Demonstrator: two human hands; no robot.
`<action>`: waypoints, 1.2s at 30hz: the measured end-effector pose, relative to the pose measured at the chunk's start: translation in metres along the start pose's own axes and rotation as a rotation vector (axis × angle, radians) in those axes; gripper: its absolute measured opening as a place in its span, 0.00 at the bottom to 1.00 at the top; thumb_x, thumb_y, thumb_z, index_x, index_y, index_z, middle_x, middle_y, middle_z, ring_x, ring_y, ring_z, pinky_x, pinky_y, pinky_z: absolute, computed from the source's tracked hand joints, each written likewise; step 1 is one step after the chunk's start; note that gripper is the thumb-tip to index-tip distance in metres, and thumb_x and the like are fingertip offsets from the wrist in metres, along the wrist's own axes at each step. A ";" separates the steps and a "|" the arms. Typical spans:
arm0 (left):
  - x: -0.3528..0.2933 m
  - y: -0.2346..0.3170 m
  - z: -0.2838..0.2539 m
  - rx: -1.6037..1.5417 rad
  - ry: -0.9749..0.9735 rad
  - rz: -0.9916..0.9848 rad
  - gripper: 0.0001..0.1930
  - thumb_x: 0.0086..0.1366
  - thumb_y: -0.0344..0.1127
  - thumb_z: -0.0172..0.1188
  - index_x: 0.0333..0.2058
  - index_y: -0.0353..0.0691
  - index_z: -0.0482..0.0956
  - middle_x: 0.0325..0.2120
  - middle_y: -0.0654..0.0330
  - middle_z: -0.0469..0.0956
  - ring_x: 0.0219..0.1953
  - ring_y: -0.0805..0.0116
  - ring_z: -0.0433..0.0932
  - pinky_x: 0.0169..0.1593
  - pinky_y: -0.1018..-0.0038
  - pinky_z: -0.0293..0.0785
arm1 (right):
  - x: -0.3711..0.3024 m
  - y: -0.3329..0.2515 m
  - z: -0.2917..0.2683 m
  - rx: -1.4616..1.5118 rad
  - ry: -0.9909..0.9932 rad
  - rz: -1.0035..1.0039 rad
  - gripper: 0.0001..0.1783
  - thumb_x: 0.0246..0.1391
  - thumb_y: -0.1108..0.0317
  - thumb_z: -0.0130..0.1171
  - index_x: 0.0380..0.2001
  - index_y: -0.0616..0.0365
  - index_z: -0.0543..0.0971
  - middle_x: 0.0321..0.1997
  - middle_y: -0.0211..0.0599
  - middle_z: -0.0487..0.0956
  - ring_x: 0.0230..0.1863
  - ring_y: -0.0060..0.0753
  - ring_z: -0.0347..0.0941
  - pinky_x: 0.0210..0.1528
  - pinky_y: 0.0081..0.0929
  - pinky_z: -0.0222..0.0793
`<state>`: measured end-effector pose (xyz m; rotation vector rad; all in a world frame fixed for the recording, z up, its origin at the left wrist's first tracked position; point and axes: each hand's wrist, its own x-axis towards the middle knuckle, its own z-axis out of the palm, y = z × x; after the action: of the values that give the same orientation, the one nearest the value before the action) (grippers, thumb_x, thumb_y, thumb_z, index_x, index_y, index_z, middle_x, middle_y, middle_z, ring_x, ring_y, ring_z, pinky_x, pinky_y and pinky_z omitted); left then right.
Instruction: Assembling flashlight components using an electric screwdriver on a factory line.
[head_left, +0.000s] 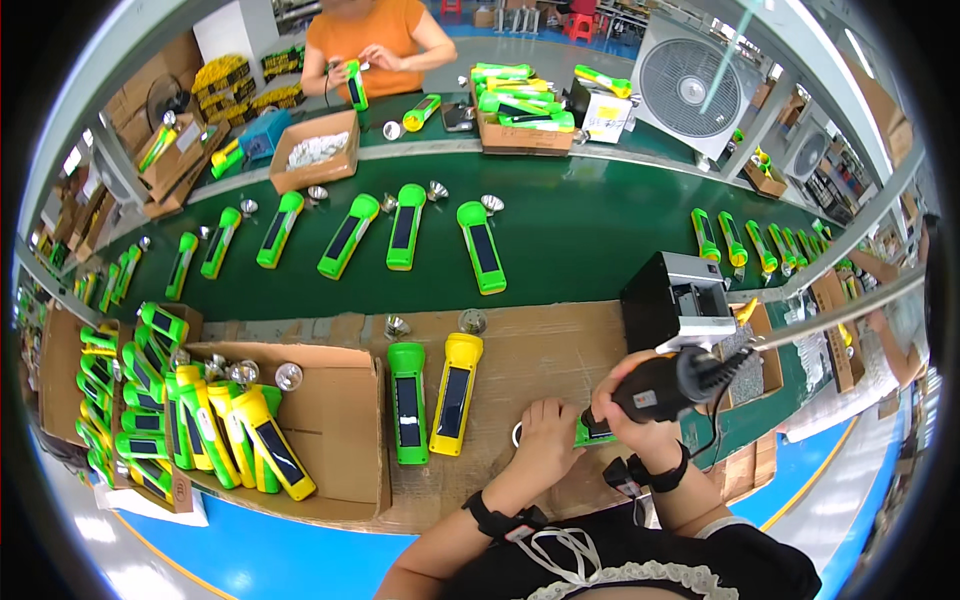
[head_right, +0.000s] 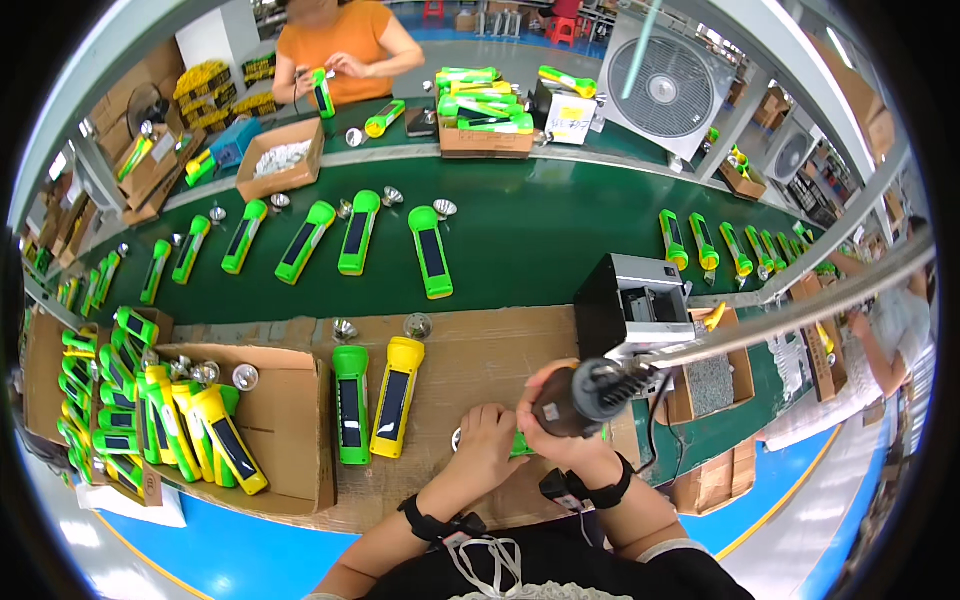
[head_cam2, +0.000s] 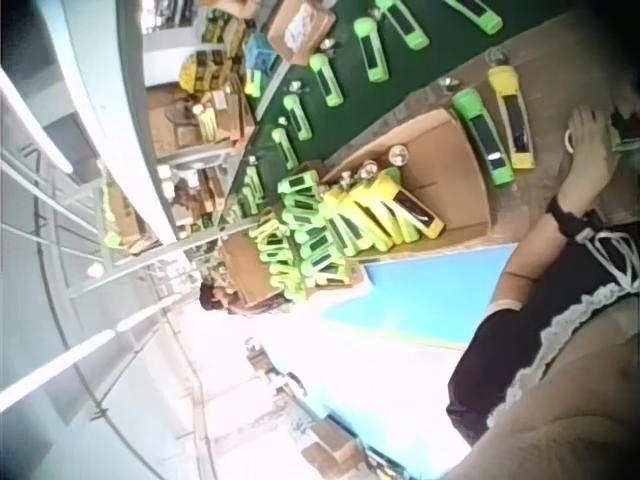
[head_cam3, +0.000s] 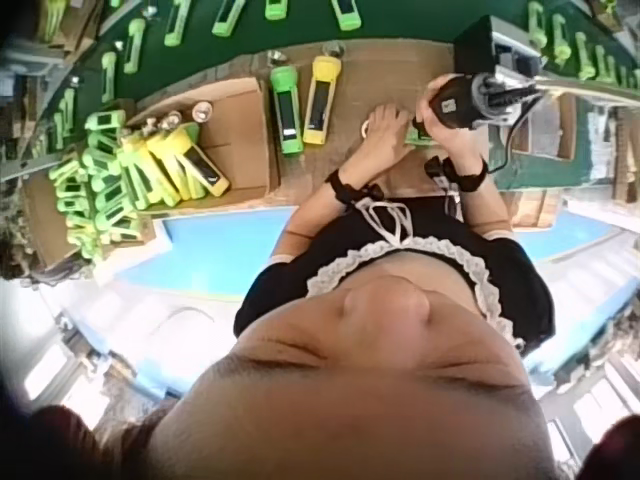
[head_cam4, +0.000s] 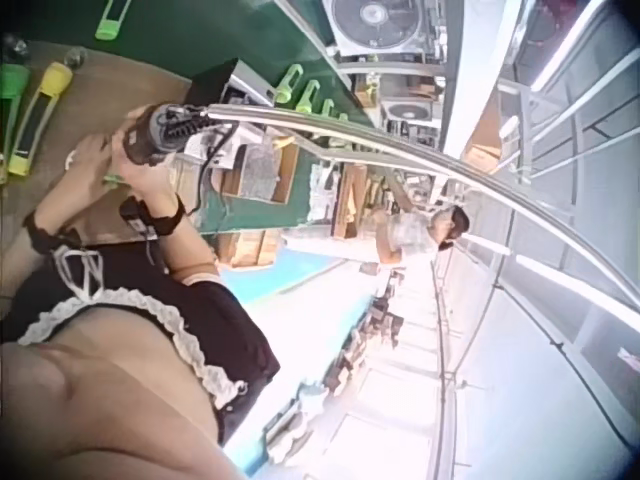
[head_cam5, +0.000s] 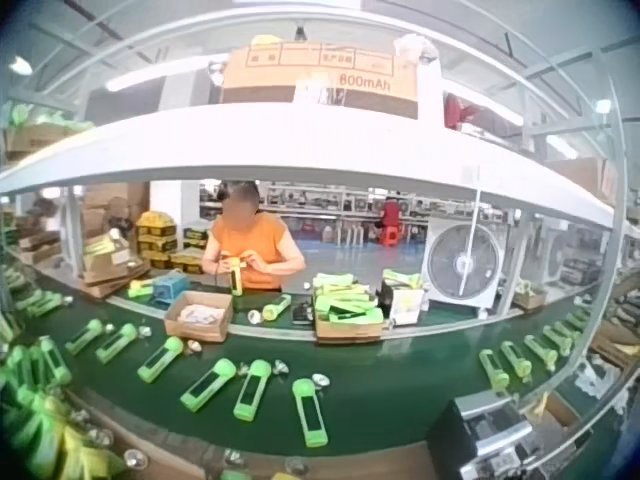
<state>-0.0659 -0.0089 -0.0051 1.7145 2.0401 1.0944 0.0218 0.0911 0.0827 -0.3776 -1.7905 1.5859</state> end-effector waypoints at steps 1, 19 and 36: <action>-0.002 0.001 0.001 0.011 -0.010 0.002 0.29 0.39 0.35 0.69 0.41 0.36 0.68 0.40 0.49 0.67 0.45 0.48 0.65 0.47 0.58 0.62 | -0.002 0.001 -0.001 0.015 0.011 -0.015 0.22 0.39 0.81 0.58 0.40 0.59 0.64 0.23 0.33 0.73 0.25 0.21 0.70 0.28 0.21 0.68; -0.010 0.013 0.001 0.124 0.004 0.060 0.26 0.43 0.35 0.68 0.43 0.40 0.70 0.42 0.50 0.66 0.45 0.49 0.65 0.49 0.60 0.62 | -0.033 -0.041 -0.047 0.292 0.186 -0.364 0.34 0.47 0.62 0.61 0.53 0.59 0.55 0.23 0.31 0.66 0.23 0.28 0.66 0.29 0.27 0.66; -0.016 0.018 0.008 0.183 0.056 0.067 0.24 0.44 0.33 0.66 0.43 0.39 0.71 0.41 0.52 0.68 0.45 0.50 0.66 0.48 0.60 0.61 | -0.046 -0.056 -0.056 0.383 0.138 -0.166 0.58 0.29 0.20 0.52 0.41 0.71 0.62 0.17 0.43 0.70 0.15 0.34 0.68 0.20 0.25 0.67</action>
<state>-0.0431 -0.0203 -0.0024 1.8712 2.1926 1.0139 0.1042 0.0921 0.1220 -0.1482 -1.3397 1.6931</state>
